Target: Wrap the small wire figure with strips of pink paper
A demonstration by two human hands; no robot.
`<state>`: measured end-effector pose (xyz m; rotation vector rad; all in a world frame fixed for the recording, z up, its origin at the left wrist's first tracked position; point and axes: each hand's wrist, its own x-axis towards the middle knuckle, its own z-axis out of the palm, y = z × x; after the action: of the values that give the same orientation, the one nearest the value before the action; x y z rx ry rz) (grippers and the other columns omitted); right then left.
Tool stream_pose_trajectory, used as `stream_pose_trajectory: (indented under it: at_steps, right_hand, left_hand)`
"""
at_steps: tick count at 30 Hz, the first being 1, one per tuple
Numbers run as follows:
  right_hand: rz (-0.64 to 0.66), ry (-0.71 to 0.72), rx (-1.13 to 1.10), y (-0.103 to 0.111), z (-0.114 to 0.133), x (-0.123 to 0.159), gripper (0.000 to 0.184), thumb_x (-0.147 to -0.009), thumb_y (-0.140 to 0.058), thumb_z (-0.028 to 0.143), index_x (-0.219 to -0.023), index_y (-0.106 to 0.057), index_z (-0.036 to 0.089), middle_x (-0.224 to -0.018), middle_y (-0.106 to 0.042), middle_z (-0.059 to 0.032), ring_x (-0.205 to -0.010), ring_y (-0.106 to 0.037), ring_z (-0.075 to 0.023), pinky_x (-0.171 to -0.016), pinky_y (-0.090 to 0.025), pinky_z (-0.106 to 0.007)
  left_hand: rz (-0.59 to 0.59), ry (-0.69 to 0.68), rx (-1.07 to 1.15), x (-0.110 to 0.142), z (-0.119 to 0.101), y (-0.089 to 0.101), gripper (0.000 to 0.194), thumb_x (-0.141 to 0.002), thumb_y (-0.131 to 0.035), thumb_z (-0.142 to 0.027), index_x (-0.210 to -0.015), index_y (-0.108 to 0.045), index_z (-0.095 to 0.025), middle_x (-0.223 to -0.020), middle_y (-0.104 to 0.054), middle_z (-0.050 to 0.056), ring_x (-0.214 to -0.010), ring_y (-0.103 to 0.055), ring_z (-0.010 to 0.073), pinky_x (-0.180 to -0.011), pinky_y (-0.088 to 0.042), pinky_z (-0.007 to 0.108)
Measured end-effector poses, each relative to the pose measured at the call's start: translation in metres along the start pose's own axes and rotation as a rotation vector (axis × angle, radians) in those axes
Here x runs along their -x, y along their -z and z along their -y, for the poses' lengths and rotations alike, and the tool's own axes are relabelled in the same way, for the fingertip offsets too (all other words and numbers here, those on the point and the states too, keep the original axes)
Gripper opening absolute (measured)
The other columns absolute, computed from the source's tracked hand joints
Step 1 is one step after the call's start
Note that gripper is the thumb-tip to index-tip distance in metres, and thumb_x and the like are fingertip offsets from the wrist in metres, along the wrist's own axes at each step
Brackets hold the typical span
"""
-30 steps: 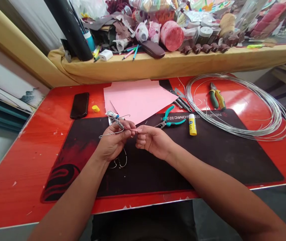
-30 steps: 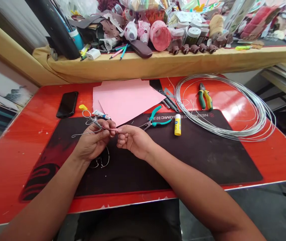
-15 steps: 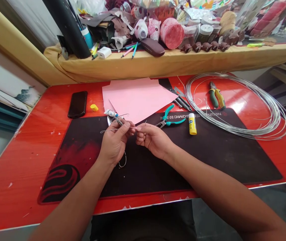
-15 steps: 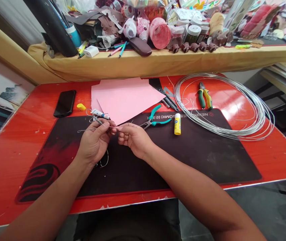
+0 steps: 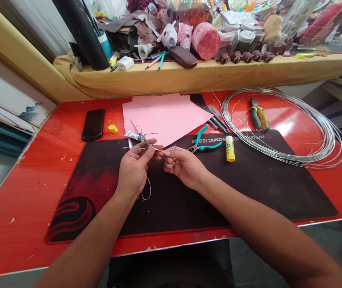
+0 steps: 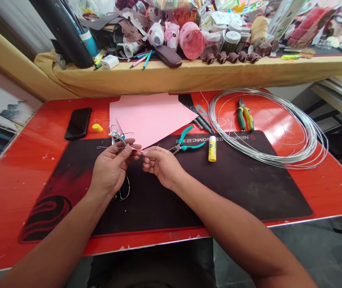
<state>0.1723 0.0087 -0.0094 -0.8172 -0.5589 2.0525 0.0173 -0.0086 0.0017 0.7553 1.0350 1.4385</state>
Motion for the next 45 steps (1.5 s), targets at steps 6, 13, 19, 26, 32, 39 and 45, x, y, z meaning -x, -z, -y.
stream_pose_trajectory:
  at_steps: [6,13,19,26,32,39,45]
  right_hand:
    - [0.011,0.015,0.017,-0.0007,-0.0003,0.0010,0.016,-0.074,-0.086,0.021,-0.078,-0.071,0.016,-0.062,-0.057,0.0045,-0.060,-0.048,-0.0110,-0.062,-0.042,-0.028]
    - [0.015,0.018,0.026,-0.0022,-0.0022,0.0022,0.016,-0.074,-0.086,0.021,-0.076,-0.070,0.016,-0.060,-0.055,0.0048,-0.058,-0.046,-0.0106,-0.062,-0.041,-0.028]
    - [0.020,0.006,-0.002,-0.0024,0.0013,0.0025,0.016,-0.074,-0.085,0.021,-0.077,-0.071,0.016,-0.061,-0.055,0.0051,-0.059,-0.045,-0.0102,-0.063,-0.042,-0.027]
    - [0.023,0.007,0.003,-0.0014,0.0019,0.0026,0.017,-0.075,-0.086,0.022,-0.079,-0.071,0.017,-0.061,-0.055,0.0055,-0.060,-0.046,-0.0107,-0.063,-0.042,-0.028]
    - [0.004,0.015,0.022,-0.0016,0.0003,0.0023,0.017,-0.074,-0.087,0.022,-0.079,-0.072,0.016,-0.061,-0.056,0.0049,-0.061,-0.046,-0.0111,-0.062,-0.042,-0.027]
    - [0.016,0.002,0.024,-0.0006,-0.0017,0.0015,0.021,-0.072,-0.088,0.023,-0.077,-0.069,0.017,-0.060,-0.056,0.0052,-0.059,-0.046,-0.0110,-0.061,-0.042,-0.028]
    - [0.027,0.012,0.034,-0.0020,-0.0010,0.0028,0.021,-0.072,-0.088,0.023,-0.075,-0.068,0.017,-0.060,-0.056,0.0052,-0.059,-0.046,-0.0112,-0.062,-0.041,-0.028]
  left_hand:
    - [0.006,-0.016,-0.020,0.0002,-0.0018,0.0003,0.030,-0.077,-0.091,-0.034,-0.098,-0.082,-0.014,-0.092,-0.082,0.010,-0.073,-0.073,0.0162,-0.066,-0.057,0.027]
    - [0.051,-0.034,0.006,-0.0006,-0.0024,0.0044,0.029,-0.081,-0.082,-0.024,-0.109,-0.078,-0.019,-0.089,-0.081,0.005,-0.074,-0.075,0.0161,-0.068,-0.057,0.026]
    - [0.089,0.057,0.098,-0.0032,-0.0031,0.0052,0.020,-0.076,-0.088,-0.026,-0.091,-0.078,-0.017,-0.090,-0.080,0.005,-0.077,-0.075,0.0147,-0.074,-0.060,0.025]
    - [0.052,0.082,0.151,-0.0043,-0.0018,0.0045,0.034,-0.066,-0.100,-0.029,-0.087,-0.077,-0.017,-0.092,-0.082,0.005,-0.077,-0.075,0.0135,-0.071,-0.061,0.021]
    - [-0.009,0.057,0.076,-0.0048,0.0005,0.0058,0.033,-0.065,-0.100,-0.030,-0.086,-0.079,-0.016,-0.090,-0.082,0.006,-0.074,-0.076,0.0149,-0.069,-0.063,0.024]
    - [-0.080,-0.086,-0.078,-0.0072,0.0031,0.0079,0.031,-0.064,-0.099,-0.034,-0.078,-0.077,-0.016,-0.080,-0.078,0.004,-0.067,-0.072,0.0148,-0.066,-0.060,0.027]
    - [-0.097,-0.097,-0.053,-0.0056,0.0016,0.0062,0.032,-0.062,-0.100,-0.033,-0.079,-0.079,-0.016,-0.078,-0.075,0.002,-0.064,-0.067,0.0123,-0.057,-0.056,0.023]
